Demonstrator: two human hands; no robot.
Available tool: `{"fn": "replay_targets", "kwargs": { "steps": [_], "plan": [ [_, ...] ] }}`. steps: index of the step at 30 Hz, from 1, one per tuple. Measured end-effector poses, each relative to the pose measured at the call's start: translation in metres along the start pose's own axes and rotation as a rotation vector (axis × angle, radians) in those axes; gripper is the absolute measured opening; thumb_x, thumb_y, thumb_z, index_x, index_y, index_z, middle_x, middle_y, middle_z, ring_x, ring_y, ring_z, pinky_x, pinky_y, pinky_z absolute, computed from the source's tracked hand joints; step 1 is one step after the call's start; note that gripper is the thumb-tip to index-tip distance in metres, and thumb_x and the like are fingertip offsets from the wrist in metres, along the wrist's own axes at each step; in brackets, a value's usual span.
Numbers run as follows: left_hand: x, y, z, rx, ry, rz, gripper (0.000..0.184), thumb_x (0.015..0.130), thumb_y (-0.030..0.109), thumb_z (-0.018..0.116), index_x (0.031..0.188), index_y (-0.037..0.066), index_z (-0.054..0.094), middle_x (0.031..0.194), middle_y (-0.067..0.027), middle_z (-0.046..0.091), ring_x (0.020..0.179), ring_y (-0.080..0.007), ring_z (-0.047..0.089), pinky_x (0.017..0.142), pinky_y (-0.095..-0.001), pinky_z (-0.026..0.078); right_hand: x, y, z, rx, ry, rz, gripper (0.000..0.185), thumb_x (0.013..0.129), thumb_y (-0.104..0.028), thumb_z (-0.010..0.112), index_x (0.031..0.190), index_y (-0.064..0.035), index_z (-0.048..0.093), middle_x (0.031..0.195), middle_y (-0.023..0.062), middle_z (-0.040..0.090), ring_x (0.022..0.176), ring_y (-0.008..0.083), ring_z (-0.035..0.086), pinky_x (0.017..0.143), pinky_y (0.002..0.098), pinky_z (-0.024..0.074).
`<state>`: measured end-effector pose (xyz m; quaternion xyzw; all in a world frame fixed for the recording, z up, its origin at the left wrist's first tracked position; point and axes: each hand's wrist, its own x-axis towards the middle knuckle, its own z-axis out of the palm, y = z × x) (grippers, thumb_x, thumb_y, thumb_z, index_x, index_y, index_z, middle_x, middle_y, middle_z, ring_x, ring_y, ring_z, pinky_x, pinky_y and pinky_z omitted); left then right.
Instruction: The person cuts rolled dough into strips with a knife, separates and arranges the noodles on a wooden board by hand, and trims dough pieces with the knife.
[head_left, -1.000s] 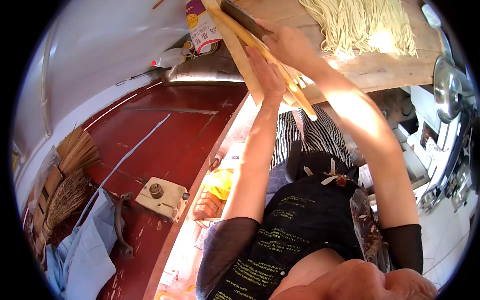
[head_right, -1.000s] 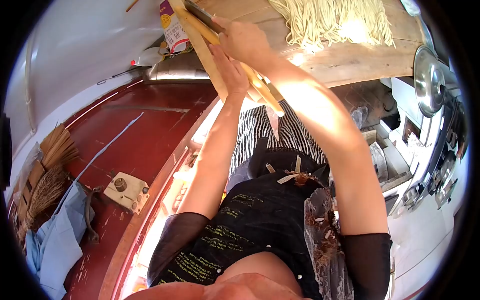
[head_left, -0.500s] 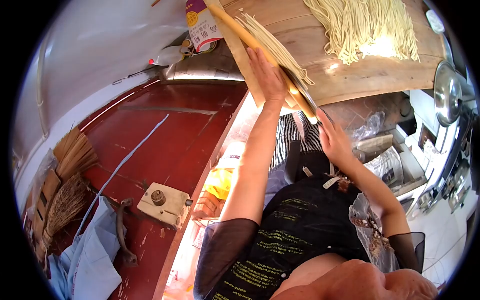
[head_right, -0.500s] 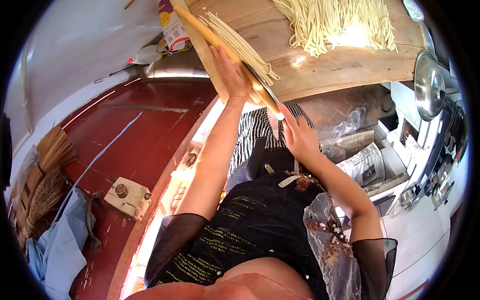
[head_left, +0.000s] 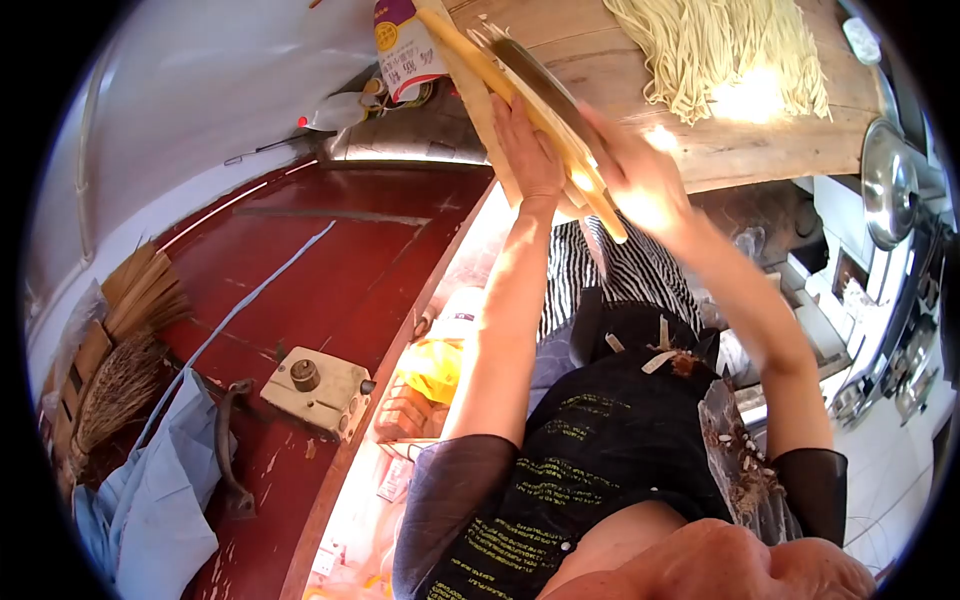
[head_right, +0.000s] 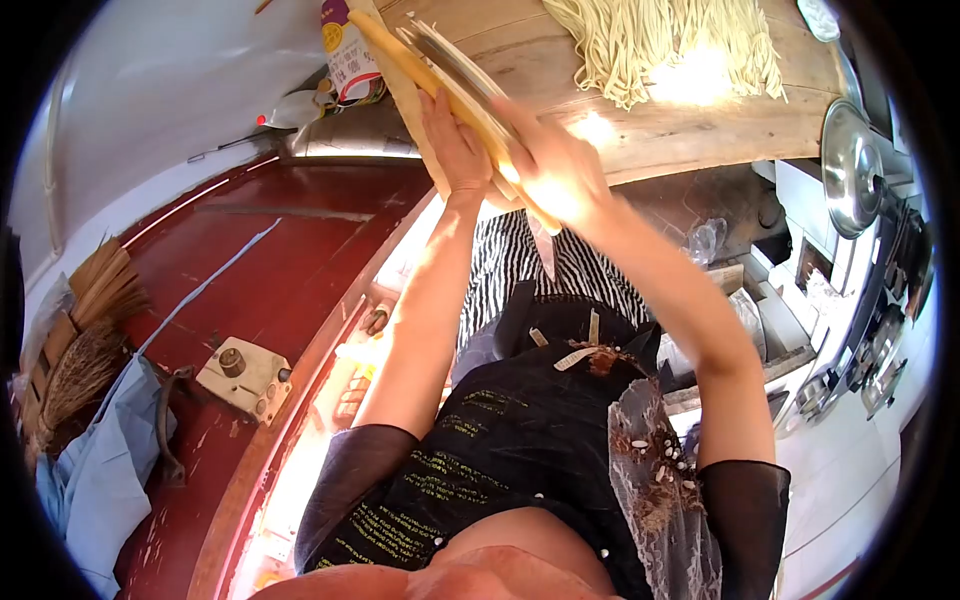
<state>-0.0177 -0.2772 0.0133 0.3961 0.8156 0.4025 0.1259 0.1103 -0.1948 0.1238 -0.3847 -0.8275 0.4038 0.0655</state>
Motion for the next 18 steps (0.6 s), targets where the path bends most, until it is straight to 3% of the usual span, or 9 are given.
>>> {"fn": "replay_targets", "kwargs": {
  "steps": [2, 4, 8, 12, 14, 16, 18],
  "plan": [
    [0.000, 0.002, 0.001, 0.003, -0.001, -0.004, 0.055, 0.092, 0.006, 0.036, 0.145, -0.005, 0.027, 0.151, -0.0340, 0.018, 0.143, -0.0458, 0.016, 0.118, -0.0534, 0.012, -0.066, 0.005, -0.002, 0.065, 0.063, -0.037, 0.048, 0.093, -0.019, 0.053, 0.141, -0.0231, 0.046, 0.094, 0.0197, 0.061, 0.082, 0.0402, 0.062, 0.068, 0.0479, 0.0506],
    [0.001, 0.002, 0.004, 0.039, 0.024, -0.010, 0.053, 0.096, 0.011, 0.037, 0.145, -0.005, 0.025, 0.151, -0.0344, 0.018, 0.142, -0.0470, 0.016, 0.117, -0.0541, 0.013, -0.119, 0.012, -0.007, -0.032, -0.020, 0.054, 0.052, 0.093, -0.016, 0.056, 0.143, -0.0246, 0.044, 0.082, 0.0178, 0.057, 0.072, 0.0385, 0.059, 0.064, 0.0477, 0.0490],
    [0.000, 0.000, 0.009, 0.064, 0.049, 0.017, 0.053, 0.098, 0.013, 0.040, 0.144, -0.006, 0.025, 0.151, -0.0345, 0.018, 0.141, -0.0479, 0.018, 0.116, -0.0557, 0.013, -0.151, 0.029, 0.003, -0.018, -0.040, 0.070, 0.056, 0.092, -0.015, 0.057, 0.145, -0.0250, 0.043, 0.076, 0.0149, 0.053, 0.063, 0.0366, 0.055, 0.059, 0.0471, 0.0483],
    [-0.001, -0.008, 0.014, 0.094, 0.079, 0.052, 0.053, 0.097, 0.012, 0.041, 0.144, -0.007, 0.026, 0.151, -0.0344, 0.019, 0.141, -0.0481, 0.019, 0.116, -0.0562, 0.014, -0.070, 0.021, 0.040, -0.110, 0.140, -0.022, 0.057, 0.089, -0.016, 0.061, 0.143, -0.0243, 0.045, 0.078, 0.0142, 0.057, 0.063, 0.0341, 0.060, 0.054, 0.0439, 0.0495],
    [0.001, -0.006, 0.015, 0.088, 0.080, 0.024, 0.052, 0.098, 0.015, 0.039, 0.144, -0.004, 0.026, 0.151, -0.0333, 0.020, 0.140, -0.0474, 0.020, 0.116, -0.0545, 0.014, -0.012, 0.016, 0.059, 0.004, 0.198, -0.127, 0.053, 0.089, -0.023, 0.062, 0.140, -0.0220, 0.048, 0.078, 0.0168, 0.060, 0.067, 0.0370, 0.063, 0.059, 0.0451, 0.0517],
    [0.003, -0.004, 0.012, 0.069, 0.118, 0.060, 0.051, 0.098, 0.016, 0.039, 0.143, -0.006, 0.027, 0.151, -0.0337, 0.021, 0.140, -0.0473, 0.021, 0.116, -0.0551, 0.015, 0.036, -0.008, 0.054, -0.003, 0.172, -0.092, 0.050, 0.088, -0.025, 0.061, 0.137, -0.0190, 0.051, 0.077, 0.0188, 0.062, 0.069, 0.0395, 0.063, 0.065, 0.0465, 0.0526],
    [0.003, -0.005, 0.008, 0.252, -0.061, 0.008, 0.052, 0.097, 0.014, 0.038, 0.143, -0.009, 0.026, 0.151, -0.0340, 0.019, 0.141, -0.0457, 0.020, 0.117, -0.0526, 0.014, 0.077, -0.020, 0.034, 0.018, 0.092, -0.061, 0.050, 0.089, -0.025, 0.059, 0.137, -0.0178, 0.050, 0.077, 0.0191, 0.062, 0.070, 0.0397, 0.063, 0.067, 0.0474, 0.0523]
  ]
}}
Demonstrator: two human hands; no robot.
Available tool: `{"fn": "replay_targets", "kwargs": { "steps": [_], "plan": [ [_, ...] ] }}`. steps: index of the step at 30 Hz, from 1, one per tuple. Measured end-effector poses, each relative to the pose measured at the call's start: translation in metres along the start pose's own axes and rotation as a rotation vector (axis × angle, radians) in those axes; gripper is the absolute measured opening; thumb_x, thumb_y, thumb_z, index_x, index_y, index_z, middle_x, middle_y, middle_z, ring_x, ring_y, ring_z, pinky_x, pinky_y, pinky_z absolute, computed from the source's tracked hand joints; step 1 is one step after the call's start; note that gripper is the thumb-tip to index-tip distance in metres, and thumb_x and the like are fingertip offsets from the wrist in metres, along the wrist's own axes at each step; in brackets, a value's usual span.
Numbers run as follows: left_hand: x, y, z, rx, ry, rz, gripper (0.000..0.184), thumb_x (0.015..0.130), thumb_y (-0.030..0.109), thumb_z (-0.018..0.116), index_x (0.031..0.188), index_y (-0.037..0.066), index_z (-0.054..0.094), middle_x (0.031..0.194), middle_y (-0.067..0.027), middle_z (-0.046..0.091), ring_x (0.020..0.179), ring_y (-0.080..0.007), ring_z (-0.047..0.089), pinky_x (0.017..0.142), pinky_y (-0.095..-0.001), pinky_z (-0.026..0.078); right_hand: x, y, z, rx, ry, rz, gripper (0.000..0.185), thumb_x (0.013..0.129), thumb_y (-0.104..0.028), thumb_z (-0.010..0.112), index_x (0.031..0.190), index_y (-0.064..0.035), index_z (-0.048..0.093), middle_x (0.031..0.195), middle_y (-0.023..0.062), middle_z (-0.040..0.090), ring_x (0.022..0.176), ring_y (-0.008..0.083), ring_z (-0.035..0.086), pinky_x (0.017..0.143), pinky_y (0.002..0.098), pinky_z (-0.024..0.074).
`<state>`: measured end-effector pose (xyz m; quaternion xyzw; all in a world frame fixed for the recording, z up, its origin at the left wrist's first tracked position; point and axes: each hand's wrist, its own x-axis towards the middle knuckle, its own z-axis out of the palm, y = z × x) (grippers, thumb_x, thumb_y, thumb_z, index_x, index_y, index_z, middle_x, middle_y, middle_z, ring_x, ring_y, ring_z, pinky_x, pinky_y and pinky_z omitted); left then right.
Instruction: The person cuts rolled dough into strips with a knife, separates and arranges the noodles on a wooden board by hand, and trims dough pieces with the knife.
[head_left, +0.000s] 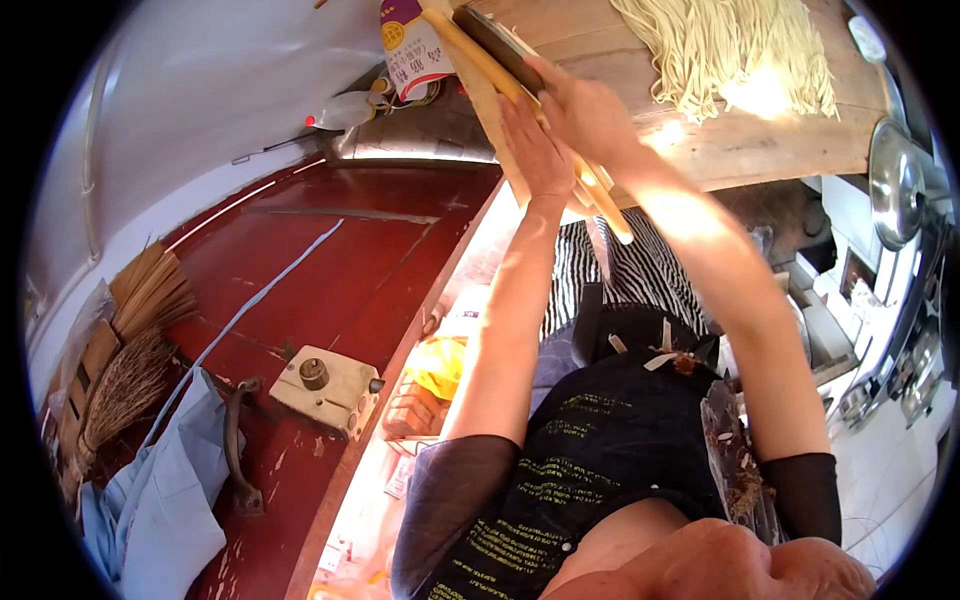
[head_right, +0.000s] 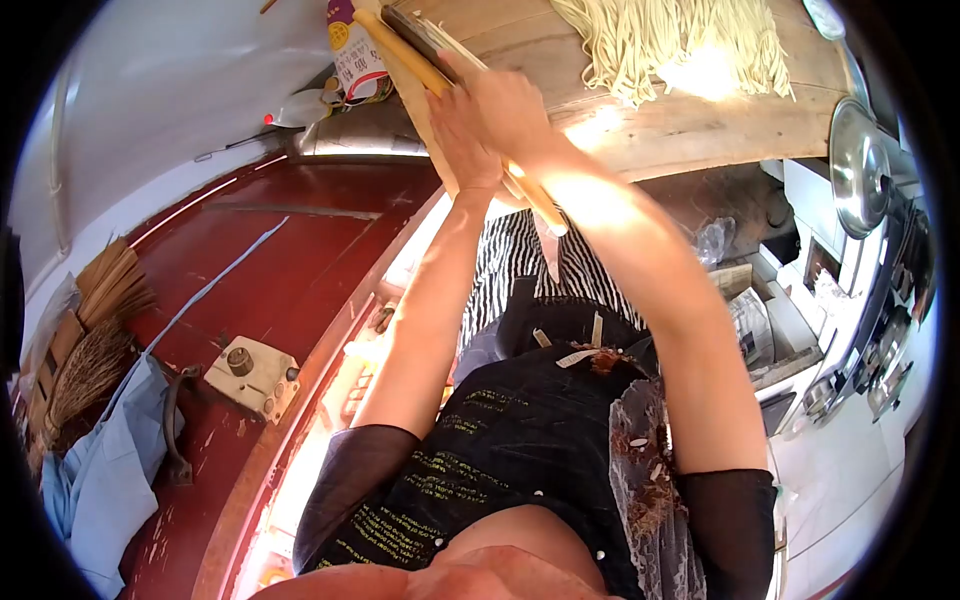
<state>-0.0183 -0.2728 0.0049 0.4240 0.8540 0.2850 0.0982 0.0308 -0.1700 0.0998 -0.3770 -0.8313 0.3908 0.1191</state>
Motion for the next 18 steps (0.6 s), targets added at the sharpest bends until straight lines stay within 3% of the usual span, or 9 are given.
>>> {"fn": "replay_targets", "kwargs": {
  "steps": [1, 4, 6, 12, 14, 18],
  "plan": [
    [0.000, 0.000, -0.003, 0.060, -0.062, -0.007, 0.053, 0.097, 0.013, 0.037, 0.143, -0.010, 0.025, 0.151, -0.0341, 0.019, 0.142, -0.0451, 0.019, 0.118, -0.0517, 0.014, 0.010, -0.003, -0.009, 0.017, -0.083, 0.035, 0.049, 0.089, -0.024, 0.057, 0.137, -0.0167, 0.050, 0.077, 0.0195, 0.063, 0.072, 0.0399, 0.064, 0.069, 0.0482, 0.0520],
    [-0.004, 0.005, -0.007, -0.233, 0.032, -0.085, 0.054, 0.098, 0.014, 0.034, 0.144, -0.010, 0.023, 0.152, -0.0341, 0.017, 0.142, -0.0451, 0.017, 0.118, -0.0513, 0.013, -0.032, -0.011, -0.049, 0.122, -0.181, 0.084, 0.049, 0.091, -0.022, 0.053, 0.139, -0.0163, 0.047, 0.078, 0.0197, 0.064, 0.073, 0.0392, 0.064, 0.069, 0.0490, 0.0516],
    [-0.005, 0.002, -0.008, -0.244, 0.066, -0.060, 0.054, 0.100, 0.018, 0.034, 0.145, -0.010, 0.022, 0.153, -0.0321, 0.016, 0.140, -0.0479, 0.018, 0.117, -0.0492, 0.015, -0.091, 0.011, -0.052, -0.022, -0.168, 0.025, 0.047, 0.094, -0.022, 0.049, 0.141, -0.0165, 0.045, 0.081, 0.0202, 0.063, 0.074, 0.0399, 0.063, 0.068, 0.0486, 0.0508],
    [-0.006, -0.001, -0.003, -0.199, 0.106, -0.032, 0.050, 0.100, 0.015, 0.034, 0.144, -0.008, 0.024, 0.153, -0.0320, 0.017, 0.141, -0.0471, 0.020, 0.117, -0.0501, 0.017, -0.226, 0.029, -0.058, -0.008, -0.101, 0.071, 0.058, 0.089, -0.011, 0.057, 0.144, -0.0238, 0.042, 0.082, 0.0160, 0.059, 0.066, 0.0364, 0.059, 0.059, 0.0465, 0.0478],
    [-0.007, 0.000, -0.004, -0.202, 0.106, 0.000, 0.053, 0.095, 0.007, 0.036, 0.145, -0.007, 0.021, 0.152, -0.0329, 0.018, 0.142, -0.0455, 0.018, 0.117, -0.0541, 0.014, -0.232, 0.039, -0.049, -0.012, -0.122, 0.093, 0.060, 0.089, -0.010, 0.058, 0.145, -0.0249, 0.042, 0.080, 0.0148, 0.058, 0.063, 0.0350, 0.058, 0.057, 0.0464, 0.0474],
    [-0.007, -0.003, -0.003, -0.185, 0.133, 0.043, 0.054, 0.094, 0.006, 0.037, 0.144, -0.009, 0.022, 0.152, -0.0323, 0.019, 0.141, -0.0457, 0.020, 0.117, -0.0535, 0.015, -0.138, 0.024, 0.009, -0.104, 0.129, -0.026, 0.057, 0.089, -0.013, 0.059, 0.143, -0.0249, 0.045, 0.071, 0.0125, 0.053, 0.058, 0.0310, 0.058, 0.051, 0.0420, 0.0483]
  ]
}}
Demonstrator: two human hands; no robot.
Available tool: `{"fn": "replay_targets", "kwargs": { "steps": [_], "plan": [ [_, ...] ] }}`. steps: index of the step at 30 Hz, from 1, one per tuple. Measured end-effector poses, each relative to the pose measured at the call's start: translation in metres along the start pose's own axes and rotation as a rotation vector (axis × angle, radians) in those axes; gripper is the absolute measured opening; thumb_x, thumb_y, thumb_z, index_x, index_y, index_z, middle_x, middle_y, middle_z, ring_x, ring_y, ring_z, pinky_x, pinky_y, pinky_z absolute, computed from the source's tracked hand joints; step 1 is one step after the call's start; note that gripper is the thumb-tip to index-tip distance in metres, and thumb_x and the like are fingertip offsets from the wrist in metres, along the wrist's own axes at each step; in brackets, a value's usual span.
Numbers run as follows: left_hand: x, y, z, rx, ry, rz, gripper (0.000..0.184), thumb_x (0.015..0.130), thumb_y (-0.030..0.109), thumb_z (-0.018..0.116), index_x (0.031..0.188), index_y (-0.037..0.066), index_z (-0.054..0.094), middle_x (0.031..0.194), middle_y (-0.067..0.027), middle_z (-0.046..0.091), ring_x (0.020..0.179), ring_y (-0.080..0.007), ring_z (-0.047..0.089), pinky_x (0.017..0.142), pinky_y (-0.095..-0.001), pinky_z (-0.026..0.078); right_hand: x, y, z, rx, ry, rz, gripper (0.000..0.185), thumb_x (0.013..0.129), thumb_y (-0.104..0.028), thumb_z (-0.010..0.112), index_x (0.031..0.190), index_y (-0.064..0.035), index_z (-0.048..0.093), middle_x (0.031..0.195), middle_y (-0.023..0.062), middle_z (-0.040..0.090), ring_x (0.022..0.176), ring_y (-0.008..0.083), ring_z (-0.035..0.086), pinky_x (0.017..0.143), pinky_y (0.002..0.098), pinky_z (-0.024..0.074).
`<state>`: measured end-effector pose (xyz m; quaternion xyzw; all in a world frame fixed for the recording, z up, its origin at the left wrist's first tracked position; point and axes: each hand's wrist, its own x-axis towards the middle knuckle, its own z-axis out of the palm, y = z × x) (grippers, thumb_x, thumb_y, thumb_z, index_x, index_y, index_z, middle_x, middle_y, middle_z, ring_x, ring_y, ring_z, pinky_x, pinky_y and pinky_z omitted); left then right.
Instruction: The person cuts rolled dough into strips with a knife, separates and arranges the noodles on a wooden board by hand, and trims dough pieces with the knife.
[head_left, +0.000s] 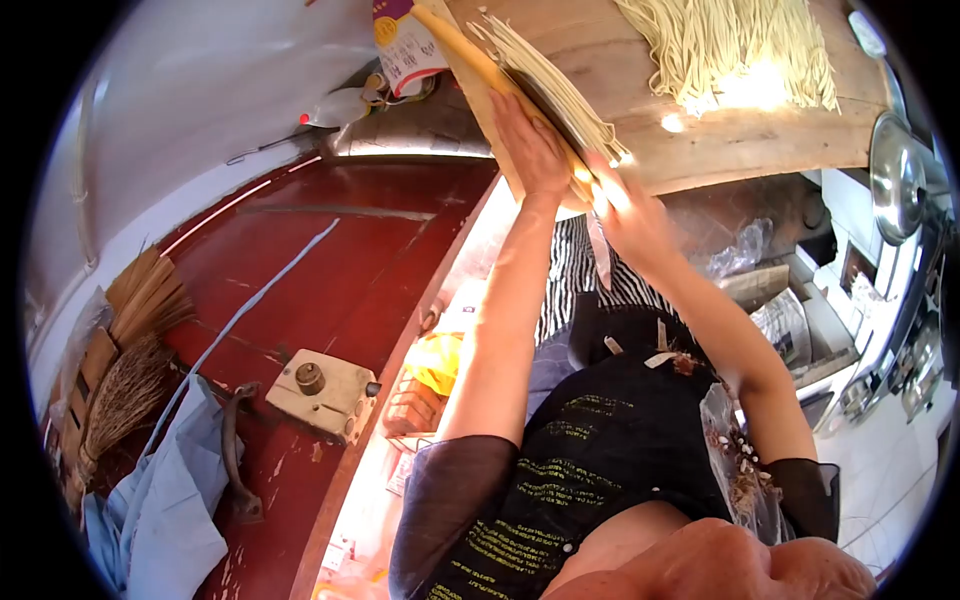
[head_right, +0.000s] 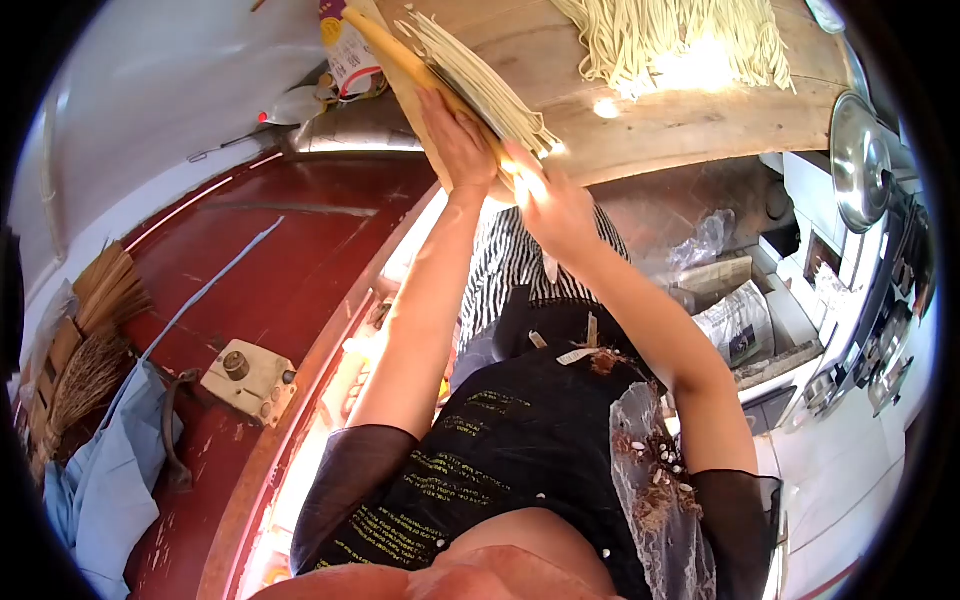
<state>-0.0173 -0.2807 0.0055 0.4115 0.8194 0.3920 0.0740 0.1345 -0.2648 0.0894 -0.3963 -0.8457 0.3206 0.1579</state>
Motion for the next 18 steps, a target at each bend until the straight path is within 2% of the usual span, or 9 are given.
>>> {"fn": "replay_targets", "kwargs": {
  "steps": [3, 5, 8, 9, 11, 13, 16, 18],
  "plan": [
    [0.002, 0.002, -0.002, -0.023, -0.008, -0.084, 0.054, 0.090, 0.005, 0.040, 0.140, -0.012, 0.028, 0.151, -0.0325, 0.023, 0.141, -0.0440, 0.023, 0.117, -0.0513, 0.016, 0.070, -0.016, 0.022, -0.111, 0.040, -0.029, 0.050, 0.089, -0.016, 0.057, 0.138, -0.0221, 0.050, 0.074, 0.0165, 0.059, 0.064, 0.0342, 0.061, 0.056, 0.0440, 0.0502],
    [0.000, 0.002, -0.010, -0.018, -0.053, -0.117, 0.055, 0.090, 0.006, 0.040, 0.141, -0.012, 0.029, 0.150, -0.0325, 0.023, 0.141, -0.0431, 0.022, 0.118, -0.0509, 0.016, 0.114, -0.032, -0.002, 0.048, -0.174, 0.087, 0.044, 0.090, -0.019, 0.054, 0.134, -0.0184, 0.053, 0.078, 0.0213, 0.064, 0.069, 0.0385, 0.063, 0.061, 0.0467, 0.0505],
    [0.000, 0.001, -0.018, -0.014, -0.107, -0.136, 0.056, 0.090, 0.009, 0.038, 0.142, -0.009, 0.028, 0.151, -0.0319, 0.023, 0.142, -0.0412, 0.021, 0.118, -0.0500, 0.015, 0.120, -0.041, -0.040, 0.120, -0.284, 0.122, 0.043, 0.091, -0.021, 0.052, 0.133, -0.0167, 0.053, 0.079, 0.0238, 0.065, 0.072, 0.0416, 0.063, 0.066, 0.0494, 0.0504],
    [-0.002, -0.001, -0.017, 0.011, -0.098, -0.102, 0.056, 0.091, 0.010, 0.038, 0.143, -0.007, 0.028, 0.152, -0.0316, 0.021, 0.142, -0.0409, 0.021, 0.118, -0.0498, 0.015, 0.101, -0.043, -0.050, 0.149, -0.288, 0.143, 0.044, 0.091, -0.021, 0.053, 0.136, -0.0176, 0.050, 0.074, 0.0234, 0.064, 0.072, 0.0412, 0.063, 0.065, 0.0487, 0.0506],
    [-0.002, -0.002, -0.013, 0.027, -0.081, -0.076, 0.056, 0.091, 0.011, 0.038, 0.144, -0.006, 0.028, 0.152, -0.0313, 0.020, 0.143, -0.0406, 0.020, 0.118, -0.0497, 0.015, 0.042, -0.020, -0.047, -0.004, -0.200, 0.044, 0.047, 0.092, -0.020, 0.055, 0.139, -0.0191, 0.048, 0.079, 0.0227, 0.064, 0.070, 0.0410, 0.063, 0.063, 0.0475, 0.0503],
    [-0.004, -0.004, -0.015, 0.016, -0.095, -0.088, 0.056, 0.095, 0.015, 0.038, 0.146, -0.004, 0.025, 0.153, -0.0312, 0.017, 0.143, -0.0413, 0.018, 0.118, -0.0503, 0.015, -0.013, -0.018, -0.052, 0.038, -0.154, 0.121, 0.052, 0.091, -0.017, 0.057, 0.141, -0.0218, 0.046, 0.082, 0.0198, 0.061, 0.067, 0.0385, 0.061, 0.058, 0.0459, 0.0493],
    [-0.003, 0.001, -0.014, 0.034, -0.094, -0.100, 0.056, 0.097, 0.018, 0.038, 0.146, -0.004, 0.022, 0.153, -0.0313, 0.016, 0.143, -0.0431, 0.017, 0.118, -0.0516, 0.015, -0.074, -0.007, -0.059, 0.046, -0.143, 0.066, 0.056, 0.090, -0.014, 0.058, 0.143, -0.0246, 0.044, 0.082, 0.0157, 0.058, 0.066, 0.0353, 0.059, 0.055, 0.0455, 0.0484],
    [-0.004, 0.000, -0.011, 0.047, -0.089, -0.076, 0.057, 0.099, 0.019, 0.038, 0.147, -0.004, 0.020, 0.153, -0.0313, 0.016, 0.143, -0.0445, 0.017, 0.117, -0.0530, 0.014, -0.087, -0.006, -0.060, -0.017, -0.215, 0.141, 0.058, 0.089, -0.014, 0.058, 0.144, -0.0270, 0.044, 0.077, 0.0127, 0.055, 0.067, 0.0330, 0.059, 0.055, 0.0448, 0.0483]
  ]
}}
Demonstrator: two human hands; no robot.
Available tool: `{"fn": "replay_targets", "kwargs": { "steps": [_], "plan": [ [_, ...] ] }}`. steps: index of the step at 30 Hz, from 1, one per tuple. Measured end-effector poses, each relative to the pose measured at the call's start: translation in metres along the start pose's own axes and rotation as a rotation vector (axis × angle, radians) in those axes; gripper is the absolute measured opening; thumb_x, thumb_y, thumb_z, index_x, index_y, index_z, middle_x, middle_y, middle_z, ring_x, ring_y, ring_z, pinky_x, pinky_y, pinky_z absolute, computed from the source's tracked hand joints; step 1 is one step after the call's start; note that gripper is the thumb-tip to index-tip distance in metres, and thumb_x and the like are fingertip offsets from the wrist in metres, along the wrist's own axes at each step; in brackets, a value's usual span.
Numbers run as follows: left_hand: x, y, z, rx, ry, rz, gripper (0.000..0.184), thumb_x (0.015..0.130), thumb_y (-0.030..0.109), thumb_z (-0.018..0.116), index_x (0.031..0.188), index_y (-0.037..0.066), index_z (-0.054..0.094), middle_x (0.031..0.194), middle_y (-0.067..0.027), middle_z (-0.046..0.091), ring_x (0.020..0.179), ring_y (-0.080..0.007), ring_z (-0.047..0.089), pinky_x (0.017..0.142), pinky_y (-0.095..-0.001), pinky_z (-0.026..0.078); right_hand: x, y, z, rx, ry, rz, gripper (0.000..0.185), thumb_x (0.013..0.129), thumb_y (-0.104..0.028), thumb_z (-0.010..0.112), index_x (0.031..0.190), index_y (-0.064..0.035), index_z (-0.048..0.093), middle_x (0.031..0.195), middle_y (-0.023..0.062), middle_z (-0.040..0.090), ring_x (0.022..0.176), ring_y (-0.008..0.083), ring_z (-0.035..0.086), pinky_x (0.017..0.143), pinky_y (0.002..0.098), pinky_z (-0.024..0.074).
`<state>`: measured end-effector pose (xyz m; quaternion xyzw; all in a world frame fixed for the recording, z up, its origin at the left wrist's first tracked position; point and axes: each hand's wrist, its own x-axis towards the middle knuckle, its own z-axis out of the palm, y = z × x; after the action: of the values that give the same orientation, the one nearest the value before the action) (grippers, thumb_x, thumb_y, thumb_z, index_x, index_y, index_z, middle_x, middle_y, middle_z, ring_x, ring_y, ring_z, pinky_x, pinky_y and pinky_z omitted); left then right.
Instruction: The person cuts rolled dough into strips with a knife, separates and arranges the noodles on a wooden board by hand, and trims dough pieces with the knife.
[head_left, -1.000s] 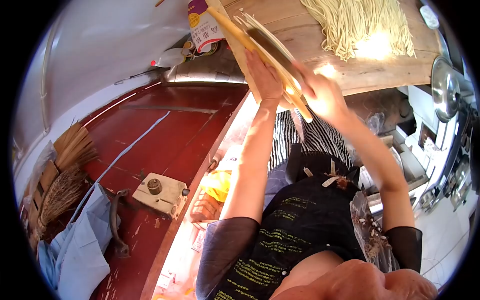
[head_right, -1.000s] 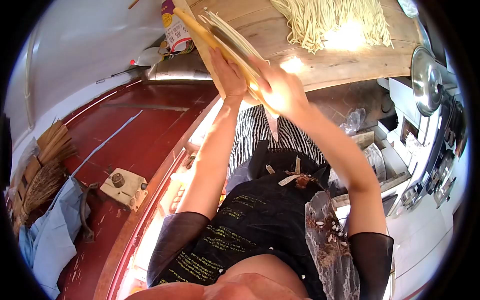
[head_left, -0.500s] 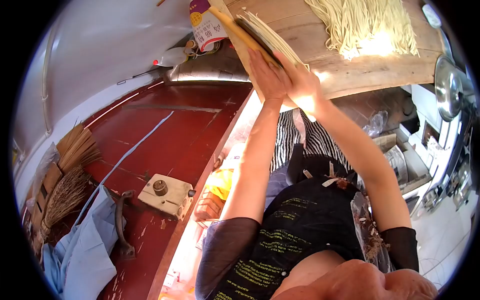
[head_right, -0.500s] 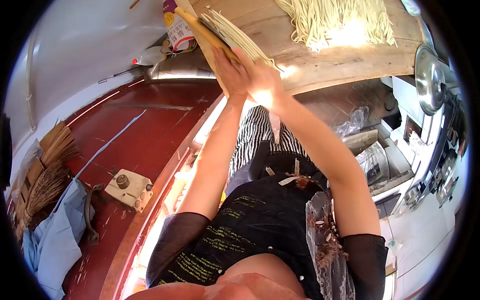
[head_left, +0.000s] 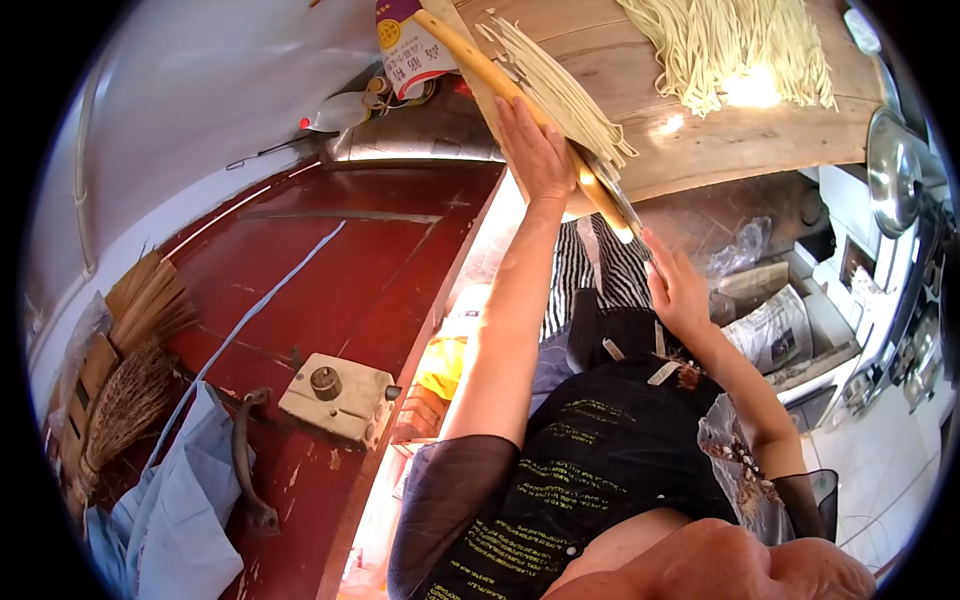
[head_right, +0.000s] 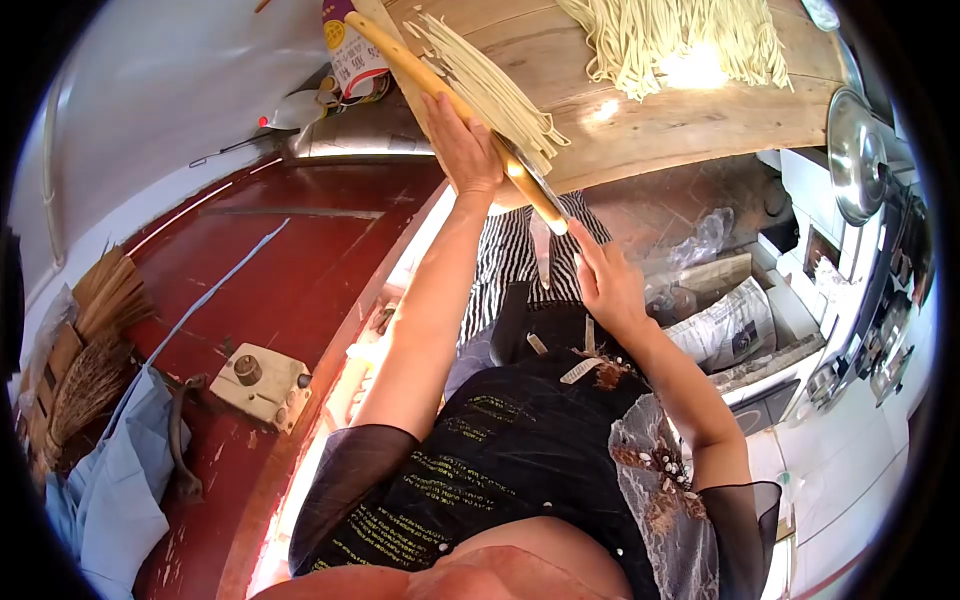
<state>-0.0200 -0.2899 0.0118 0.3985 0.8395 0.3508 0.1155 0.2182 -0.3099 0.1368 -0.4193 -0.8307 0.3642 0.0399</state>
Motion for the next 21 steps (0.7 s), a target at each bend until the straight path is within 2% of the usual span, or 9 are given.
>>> {"fn": "replay_targets", "kwargs": {
  "steps": [4, 6, 9, 11, 15, 16, 17, 19, 21],
  "plan": [
    [0.000, -0.003, 0.004, 0.026, 0.036, 0.049, 0.057, 0.098, 0.016, 0.042, 0.147, -0.004, 0.022, 0.154, -0.0311, 0.015, 0.143, -0.0448, 0.017, 0.117, -0.0530, 0.015, 0.050, -0.006, 0.031, -0.052, 0.065, -0.004, 0.058, 0.088, -0.015, 0.059, 0.143, -0.0288, 0.045, 0.079, 0.0118, 0.055, 0.066, 0.0331, 0.059, 0.055, 0.0437, 0.0491],
    [-0.001, -0.004, 0.005, 0.017, 0.061, 0.086, 0.057, 0.097, 0.015, 0.043, 0.147, -0.004, 0.023, 0.154, -0.0310, 0.015, 0.142, -0.0449, 0.017, 0.117, -0.0525, 0.016, 0.101, -0.028, 0.044, -0.008, 0.179, -0.076, 0.052, 0.088, -0.012, 0.058, 0.139, -0.0210, 0.051, 0.080, 0.0149, 0.059, 0.062, 0.0339, 0.060, 0.055, 0.0429, 0.0487],
    [0.002, -0.001, 0.002, 0.054, -0.032, -0.065, 0.060, 0.095, 0.013, 0.043, 0.147, -0.007, 0.021, 0.154, -0.0305, 0.016, 0.143, -0.0421, 0.019, 0.118, -0.0498, 0.015, 0.167, -0.049, 0.039, -0.089, 0.168, -0.087, 0.048, 0.089, -0.015, 0.057, 0.137, -0.0186, 0.052, 0.081, 0.0185, 0.064, 0.069, 0.0366, 0.063, 0.058, 0.0439, 0.0500],
    [0.002, 0.006, -0.006, 0.035, -0.053, -0.095, 0.060, 0.095, 0.015, 0.042, 0.147, -0.007, 0.020, 0.154, -0.0298, 0.016, 0.143, -0.0414, 0.018, 0.118, -0.0498, 0.014, 0.196, -0.062, 0.007, 0.108, -0.045, 0.002, 0.049, 0.089, -0.019, 0.054, 0.138, -0.0245, 0.049, 0.079, 0.0168, 0.063, 0.069, 0.0357, 0.063, 0.064, 0.0447, 0.0519],
    [-0.003, 0.000, -0.003, -0.003, -0.022, -0.062, 0.061, 0.097, 0.020, 0.038, 0.148, -0.007, 0.019, 0.155, -0.0287, 0.016, 0.144, -0.0412, 0.015, 0.119, -0.0501, 0.013, 0.148, -0.036, -0.010, 0.113, 0.006, -0.041, 0.045, 0.092, -0.020, 0.051, 0.137, -0.0217, 0.050, 0.072, 0.0175, 0.062, 0.073, 0.0372, 0.063, 0.068, 0.0454, 0.0510],
    [-0.002, 0.000, -0.003, -0.017, 0.007, -0.038, 0.061, 0.097, 0.020, 0.038, 0.148, -0.007, 0.019, 0.155, -0.0290, 0.015, 0.144, -0.0415, 0.015, 0.118, -0.0504, 0.013, 0.119, -0.030, -0.012, 0.067, 0.011, -0.062, 0.045, 0.092, -0.019, 0.053, 0.137, -0.0219, 0.050, 0.079, 0.0173, 0.063, 0.075, 0.0363, 0.063, 0.067, 0.0457, 0.0501],
    [-0.002, -0.002, -0.003, -0.016, 0.010, -0.043, 0.061, 0.097, 0.020, 0.038, 0.148, -0.007, 0.019, 0.155, -0.0290, 0.015, 0.144, -0.0415, 0.015, 0.118, -0.0504, 0.013, 0.090, -0.021, -0.006, 0.061, 0.086, -0.100, 0.049, 0.091, -0.016, 0.057, 0.139, -0.0232, 0.049, 0.081, 0.0163, 0.061, 0.070, 0.0356, 0.061, 0.062, 0.0454, 0.0491],
    [-0.003, -0.004, -0.002, -0.014, 0.036, 0.005, 0.057, 0.099, 0.019, 0.037, 0.147, -0.007, 0.019, 0.153, -0.0329, 0.016, 0.141, -0.0470, 0.020, 0.116, -0.0527, 0.016, 0.043, -0.014, -0.009, 0.076, 0.061, -0.070, 0.054, 0.090, -0.011, 0.058, 0.141, -0.0251, 0.047, 0.078, 0.0148, 0.058, 0.065, 0.0338, 0.059, 0.057, 0.0444, 0.0482],
    [-0.004, -0.002, -0.003, -0.010, 0.032, 0.000, 0.057, 0.099, 0.019, 0.036, 0.147, -0.007, 0.019, 0.153, -0.0326, 0.016, 0.141, -0.0469, 0.020, 0.116, -0.0524, 0.016, 0.008, -0.005, -0.004, 0.072, 0.025, -0.025, 0.056, 0.089, -0.010, 0.059, 0.142, -0.0260, 0.047, 0.076, 0.0141, 0.056, 0.064, 0.0332, 0.058, 0.056, 0.0443, 0.0479]
  ]
}}
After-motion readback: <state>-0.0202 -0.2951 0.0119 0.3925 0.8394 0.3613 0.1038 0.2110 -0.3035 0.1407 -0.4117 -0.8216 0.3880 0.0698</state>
